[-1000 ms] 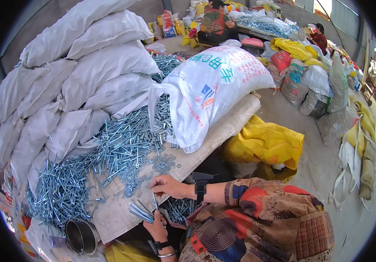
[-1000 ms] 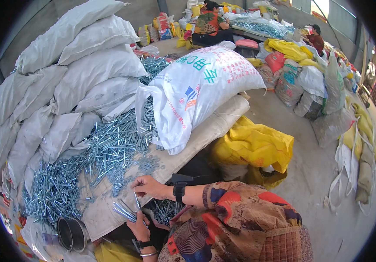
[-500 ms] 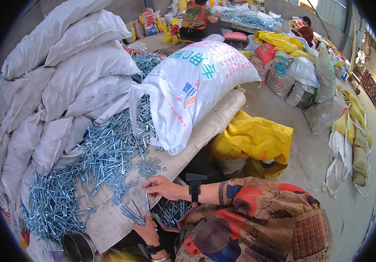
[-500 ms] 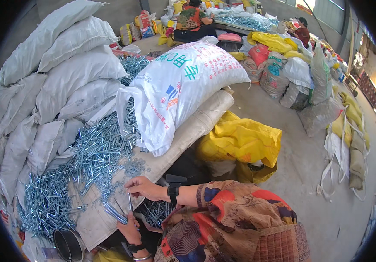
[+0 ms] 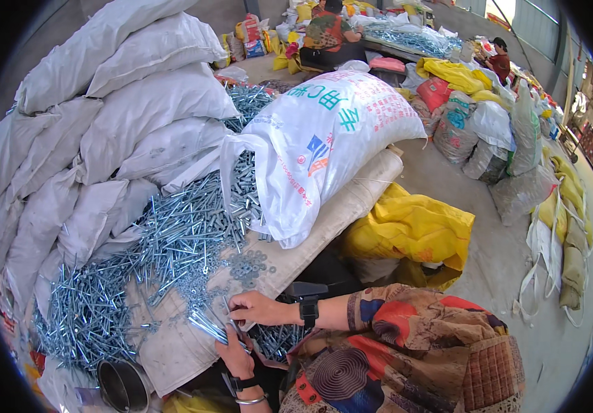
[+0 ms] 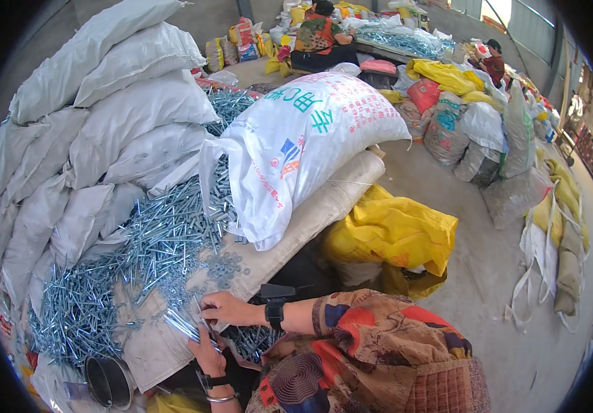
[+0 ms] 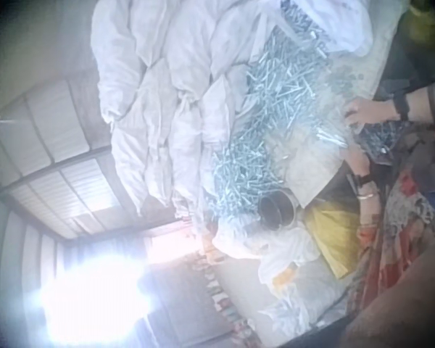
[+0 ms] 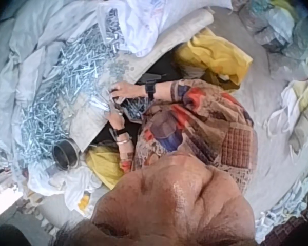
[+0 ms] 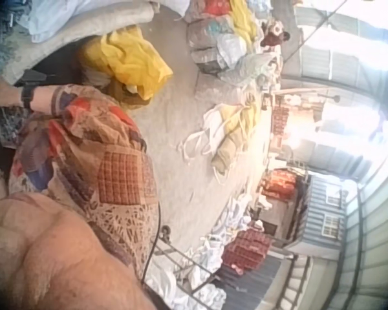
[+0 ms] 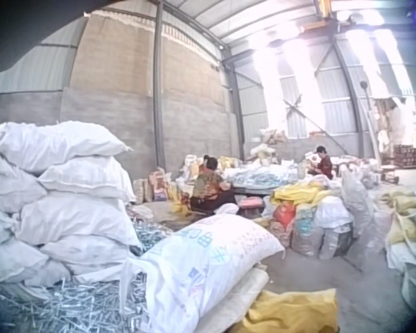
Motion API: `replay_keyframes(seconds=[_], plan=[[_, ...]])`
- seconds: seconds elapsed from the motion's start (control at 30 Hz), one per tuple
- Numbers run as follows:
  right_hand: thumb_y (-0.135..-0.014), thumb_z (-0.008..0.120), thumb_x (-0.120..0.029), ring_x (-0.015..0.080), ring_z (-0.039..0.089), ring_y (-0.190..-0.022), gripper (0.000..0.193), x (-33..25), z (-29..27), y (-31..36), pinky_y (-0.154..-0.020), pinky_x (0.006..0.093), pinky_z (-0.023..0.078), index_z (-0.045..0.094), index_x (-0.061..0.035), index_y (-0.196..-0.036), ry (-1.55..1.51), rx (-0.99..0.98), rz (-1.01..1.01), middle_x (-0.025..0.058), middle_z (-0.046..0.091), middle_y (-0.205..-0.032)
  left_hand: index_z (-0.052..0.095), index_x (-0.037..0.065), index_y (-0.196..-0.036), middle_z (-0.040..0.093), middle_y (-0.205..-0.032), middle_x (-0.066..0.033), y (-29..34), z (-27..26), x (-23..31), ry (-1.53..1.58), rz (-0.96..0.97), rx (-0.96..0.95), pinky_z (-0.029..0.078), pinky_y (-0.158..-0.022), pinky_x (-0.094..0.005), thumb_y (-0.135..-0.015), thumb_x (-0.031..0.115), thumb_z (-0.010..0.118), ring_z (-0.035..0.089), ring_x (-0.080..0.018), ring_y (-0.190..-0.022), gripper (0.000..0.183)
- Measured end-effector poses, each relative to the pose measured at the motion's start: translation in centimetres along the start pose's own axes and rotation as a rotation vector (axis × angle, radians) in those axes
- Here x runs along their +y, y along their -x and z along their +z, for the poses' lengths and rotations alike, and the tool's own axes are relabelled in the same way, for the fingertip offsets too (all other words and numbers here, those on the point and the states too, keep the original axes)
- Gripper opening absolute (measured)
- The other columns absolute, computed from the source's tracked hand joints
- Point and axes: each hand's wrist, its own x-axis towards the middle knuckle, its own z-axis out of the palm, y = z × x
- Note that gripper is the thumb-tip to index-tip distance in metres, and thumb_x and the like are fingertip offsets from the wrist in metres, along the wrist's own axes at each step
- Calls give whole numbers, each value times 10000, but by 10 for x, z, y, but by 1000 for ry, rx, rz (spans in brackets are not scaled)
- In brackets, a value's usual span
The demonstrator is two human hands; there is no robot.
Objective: Assembling long metal bolts by placing a washer on each one and grouping them.
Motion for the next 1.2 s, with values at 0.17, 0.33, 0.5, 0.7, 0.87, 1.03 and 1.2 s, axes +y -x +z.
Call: replay_keyframes(seconds=[0.17, 0.33, 0.5, 0.7, 0.87, 1.03, 1.2], plan=[[-883, 622, -114, 164, 565, -674, 163, -25, -5, -28, -625, 322, 459, 562, 37, -895, 208, 117, -275, 120, 575, -723, 499, 21, -876, 479, -578, -24, -17, -11, 10, -94, 101, 141, 356, -399, -254, -975, 179, 578, 478, -118, -450, 203], [-884, 624, -83, 359, 611, -791, 152, 10, -11, -41, -693, 401, 475, 578, 24, -981, 508, 58, -413, 194, 590, -856, 532, 14, -908, 504, -620, -6, -28, -15, 25, -90, 191, 94, 314, -413, -237, -913, 98, 658, 420, -81, -455, 151], [-876, 633, -114, 423, 592, -847, 194, 21, -1, -36, -717, 459, 463, 553, 35, -970, 550, -20, -361, 208, 562, -905, 581, 13, -968, 536, -667, 8, -35, -2, 47, -138, 244, -103, 327, -440, -219, -901, 130, 689, 428, -62, -474, 173], [-864, 656, -158, 426, 588, -834, 253, 21, 0, -38, -704, 480, 452, 497, 33, -907, 612, -56, -298, 203, 538, -884, 572, 48, -881, 504, -598, 29, -45, -5, 41, -300, 365, -94, 318, -436, -222, -908, 197, 696, 430, -51, -470, 196], [-792, 722, -196, 408, 586, -818, 322, 19, -1, -38, -689, 470, 451, 488, 5, -883, 704, 18, -319, 180, 546, -878, 567, 21, -873, 525, -625, -1, -43, 1, 38, -352, 429, -63, 351, -448, -243, -888, 232, 722, 458, -73, -494, 263], [-716, 757, -198, 397, 578, -807, 352, 29, 4, -55, -682, 454, 457, 517, -19, -900, 812, 125, -343, 164, 559, -888, 566, 8, -877, 535, -658, 2, -58, -5, 29, -493, 538, -83, 348, -443, -242, -909, 219, 694, 464, -70, -512, 248], [-720, 731, -168, 415, 603, -882, 377, 51, 16, -67, -755, 463, 493, 577, -25, -1034, 724, 152, -387, 206, 608, -942, 575, -74, -950, 578, -714, -66, -84, -22, 10, -667, 668, 71, 412, -523, -310, -879, 269, 722, 526, -138, -616, 380]])
